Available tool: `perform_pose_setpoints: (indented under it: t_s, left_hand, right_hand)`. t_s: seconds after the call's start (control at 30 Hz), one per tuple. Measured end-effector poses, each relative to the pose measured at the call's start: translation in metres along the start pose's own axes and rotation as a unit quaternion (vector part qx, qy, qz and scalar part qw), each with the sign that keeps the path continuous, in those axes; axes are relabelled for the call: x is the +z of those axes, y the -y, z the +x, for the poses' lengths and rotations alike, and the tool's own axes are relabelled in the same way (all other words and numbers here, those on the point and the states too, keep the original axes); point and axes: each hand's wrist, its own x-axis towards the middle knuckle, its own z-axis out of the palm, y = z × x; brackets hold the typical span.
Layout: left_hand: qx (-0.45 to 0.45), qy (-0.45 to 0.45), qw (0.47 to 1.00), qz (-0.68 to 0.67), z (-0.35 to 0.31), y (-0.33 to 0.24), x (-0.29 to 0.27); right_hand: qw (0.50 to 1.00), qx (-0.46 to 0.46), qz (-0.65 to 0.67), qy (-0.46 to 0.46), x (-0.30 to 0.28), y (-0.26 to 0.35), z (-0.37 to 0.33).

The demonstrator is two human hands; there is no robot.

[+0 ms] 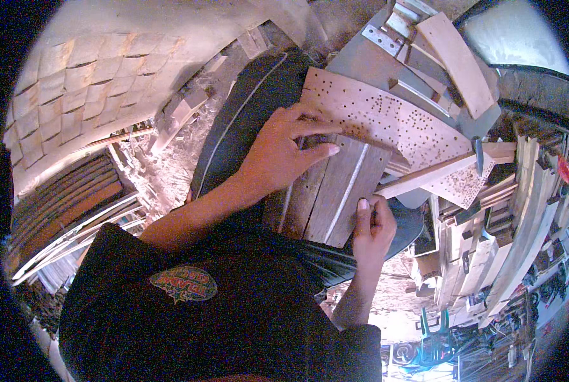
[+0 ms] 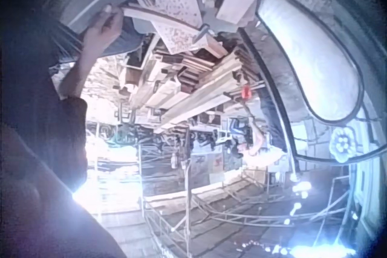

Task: The person assembles a wooden component by placing a thin metal plate onto a curved wood piece and securing it with a small nail and hammer.

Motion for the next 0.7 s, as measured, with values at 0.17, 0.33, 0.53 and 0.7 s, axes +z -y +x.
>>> perform_pose_setpoints:
  t_s: [0.17,0.33,0.53,0.7]
  left_hand:
    - [0.024,-0.018,0.999,-0.026,0.000,0.006,0.003]
    - [0.032,-0.015,0.999,-0.019,-0.001,0.008,0.004]
    - [0.027,-0.003,0.999,-0.024,0.000,0.005,0.002]
    - [0.052,-0.009,0.999,0.003,-0.001,0.004,0.000]
  right_hand:
    - [1.000,-0.001,-0.008,0.012,-0.005,-0.002,0.002]
    - [1.000,-0.006,-0.024,0.012,-0.003,0.004,0.000]
    - [1.000,-0.012,0.005,0.005,0.001,-0.002,-0.001]
    - [1.000,-0.017,-0.001,0.024,-0.004,-0.004,0.001]
